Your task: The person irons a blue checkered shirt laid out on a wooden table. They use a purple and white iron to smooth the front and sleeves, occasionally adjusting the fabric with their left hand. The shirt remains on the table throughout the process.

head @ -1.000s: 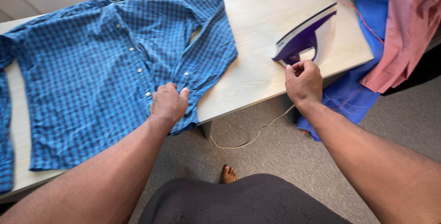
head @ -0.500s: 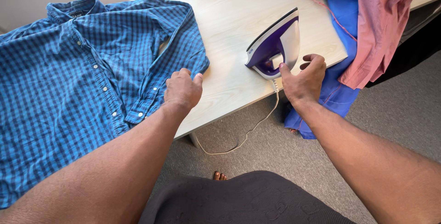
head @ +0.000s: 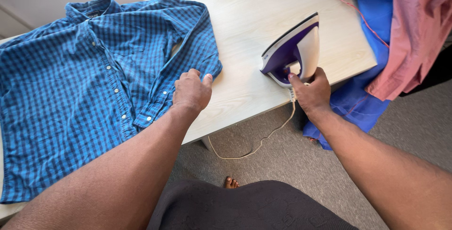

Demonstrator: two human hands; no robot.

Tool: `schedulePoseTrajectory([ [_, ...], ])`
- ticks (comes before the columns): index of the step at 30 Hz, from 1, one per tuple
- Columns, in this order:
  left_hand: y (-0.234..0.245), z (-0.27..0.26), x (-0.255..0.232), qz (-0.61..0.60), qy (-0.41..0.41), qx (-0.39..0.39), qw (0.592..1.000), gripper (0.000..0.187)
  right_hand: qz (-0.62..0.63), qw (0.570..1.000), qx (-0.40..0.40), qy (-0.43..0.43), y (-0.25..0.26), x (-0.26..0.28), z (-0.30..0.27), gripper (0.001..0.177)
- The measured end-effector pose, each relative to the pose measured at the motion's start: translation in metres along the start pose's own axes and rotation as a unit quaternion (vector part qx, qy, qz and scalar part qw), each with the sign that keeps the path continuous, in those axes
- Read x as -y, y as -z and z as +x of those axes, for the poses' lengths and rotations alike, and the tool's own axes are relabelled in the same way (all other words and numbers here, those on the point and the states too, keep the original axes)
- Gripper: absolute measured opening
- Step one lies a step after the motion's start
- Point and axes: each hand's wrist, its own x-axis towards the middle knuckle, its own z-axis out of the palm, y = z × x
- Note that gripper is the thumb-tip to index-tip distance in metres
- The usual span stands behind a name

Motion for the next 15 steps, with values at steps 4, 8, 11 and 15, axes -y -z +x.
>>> schedulePoseTrajectory([
  [4, 0.004, 0.003, 0.005, -0.009, 0.013, -0.019, 1.000, 0.057, 0.107, 0.994, 0.003, 0.015, -0.008, -0.012, 0.007, 0.033],
  [8, 0.006, 0.005, 0.011, -0.009, 0.025, -0.027, 0.999, 0.056, 0.218, 0.976, -0.009, 0.016, -0.021, -0.019, 0.014, 0.023],
  [11, 0.007, 0.007, 0.014, -0.003, 0.034, -0.028, 0.999, 0.057, 0.273, 0.962, -0.024, 0.007, -0.028, -0.018, 0.020, 0.020],
  [15, 0.007, 0.008, 0.014, 0.005, 0.050, -0.018, 0.999, 0.056, 0.282, 0.958, -0.043, 0.007, -0.032, -0.013, 0.026, 0.015],
])
